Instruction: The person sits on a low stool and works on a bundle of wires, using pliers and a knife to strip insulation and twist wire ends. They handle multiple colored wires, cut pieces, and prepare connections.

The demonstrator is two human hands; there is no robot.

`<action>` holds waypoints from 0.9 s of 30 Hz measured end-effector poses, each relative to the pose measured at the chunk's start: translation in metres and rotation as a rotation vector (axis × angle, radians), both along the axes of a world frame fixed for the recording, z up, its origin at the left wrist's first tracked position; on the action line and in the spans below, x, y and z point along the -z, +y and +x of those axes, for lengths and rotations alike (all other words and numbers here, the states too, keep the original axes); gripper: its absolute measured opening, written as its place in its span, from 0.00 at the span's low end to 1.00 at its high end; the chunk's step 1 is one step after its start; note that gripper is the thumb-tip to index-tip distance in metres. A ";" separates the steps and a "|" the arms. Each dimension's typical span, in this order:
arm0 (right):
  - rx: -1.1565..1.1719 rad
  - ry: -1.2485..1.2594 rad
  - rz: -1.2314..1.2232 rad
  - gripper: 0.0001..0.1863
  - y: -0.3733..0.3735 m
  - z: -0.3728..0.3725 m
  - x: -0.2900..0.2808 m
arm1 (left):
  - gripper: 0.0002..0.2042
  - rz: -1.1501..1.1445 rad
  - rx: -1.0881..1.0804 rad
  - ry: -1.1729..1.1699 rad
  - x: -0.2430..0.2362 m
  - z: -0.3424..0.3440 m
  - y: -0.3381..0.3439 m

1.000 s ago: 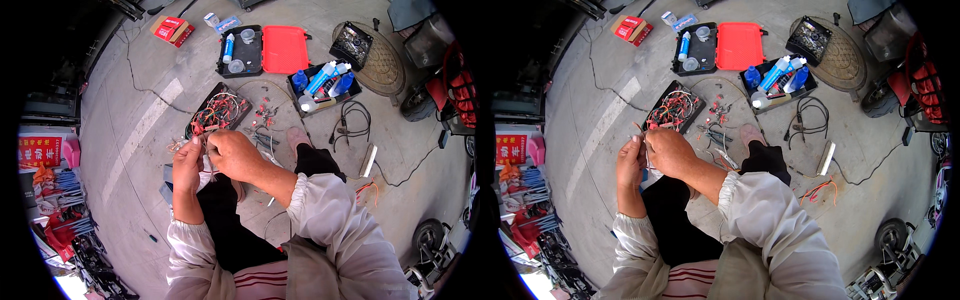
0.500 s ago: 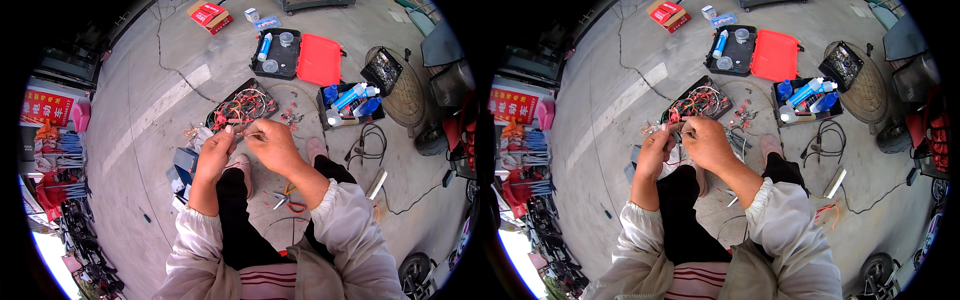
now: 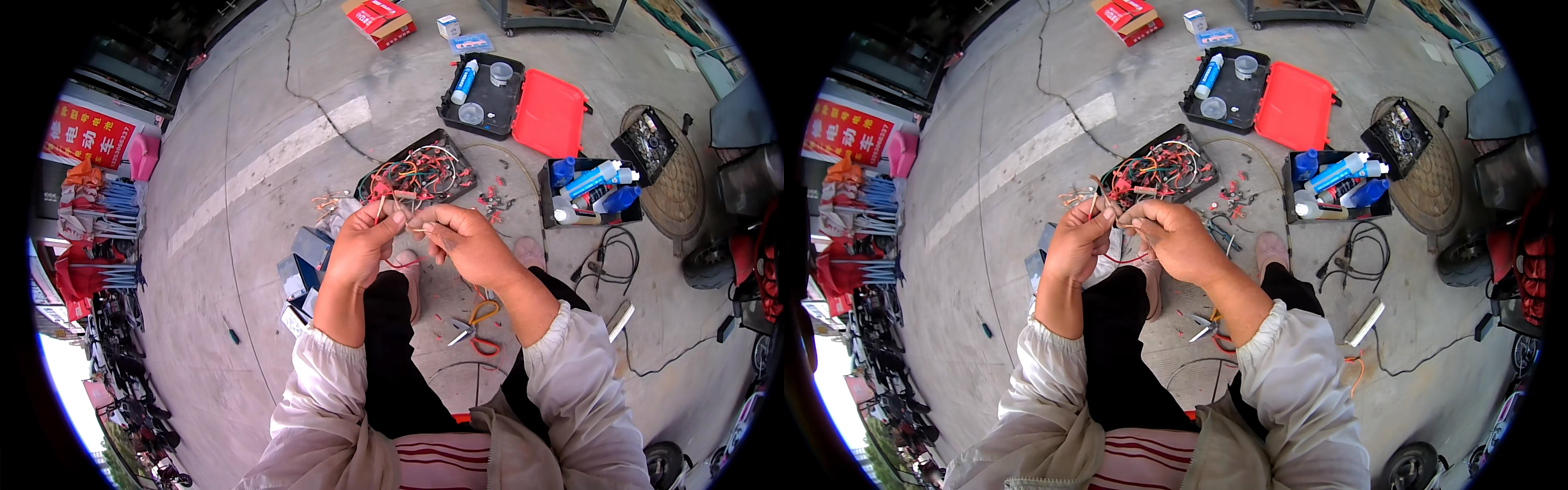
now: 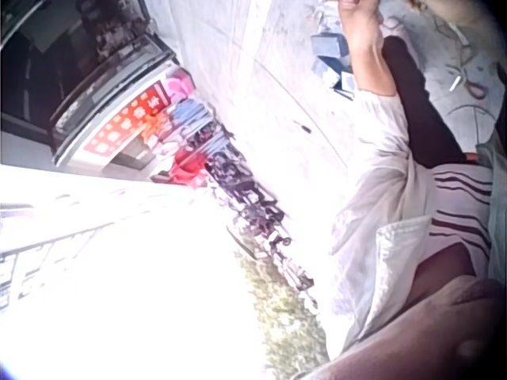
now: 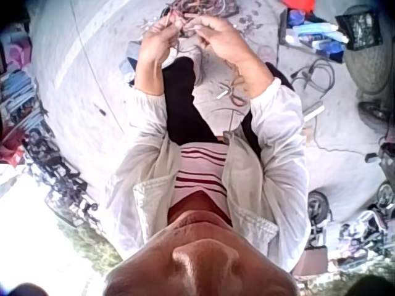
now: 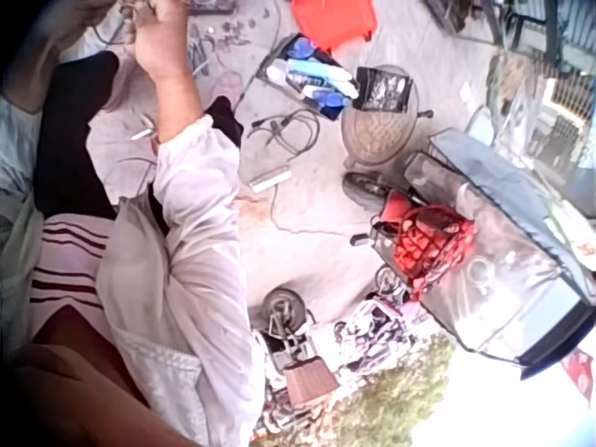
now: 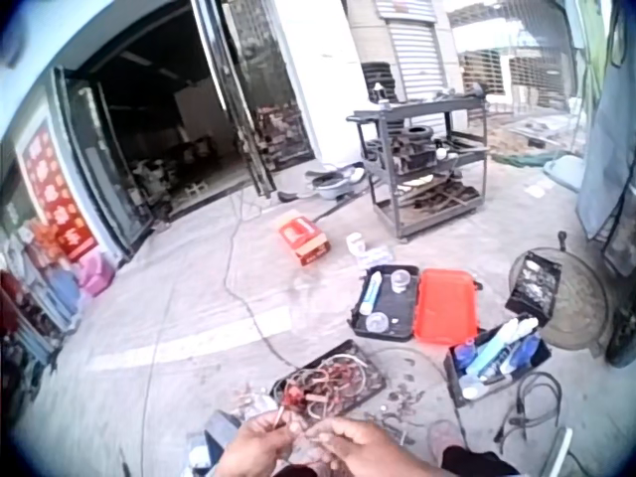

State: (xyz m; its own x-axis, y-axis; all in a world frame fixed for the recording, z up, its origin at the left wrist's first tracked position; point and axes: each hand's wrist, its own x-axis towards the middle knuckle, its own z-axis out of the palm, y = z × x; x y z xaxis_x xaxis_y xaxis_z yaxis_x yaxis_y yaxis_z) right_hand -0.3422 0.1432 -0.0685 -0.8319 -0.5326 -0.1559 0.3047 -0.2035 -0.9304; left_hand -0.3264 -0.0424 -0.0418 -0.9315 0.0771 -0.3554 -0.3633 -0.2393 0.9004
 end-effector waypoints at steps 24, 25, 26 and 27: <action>0.069 -0.055 0.372 0.19 -0.003 -0.004 0.005 | 0.12 -0.869 -0.584 0.069 0.027 -0.015 -0.086; 0.071 -0.036 0.384 0.19 -0.003 -0.005 0.009 | 0.12 -0.650 -0.647 0.016 0.026 -0.017 -0.098; 0.077 -0.015 0.399 0.19 -0.003 -0.006 0.007 | 0.12 -0.426 -0.701 -0.035 0.023 -0.019 -0.104; 0.045 0.008 0.400 0.18 -0.003 -0.006 0.005 | 0.13 -0.204 -0.651 -0.026 0.024 -0.018 -0.104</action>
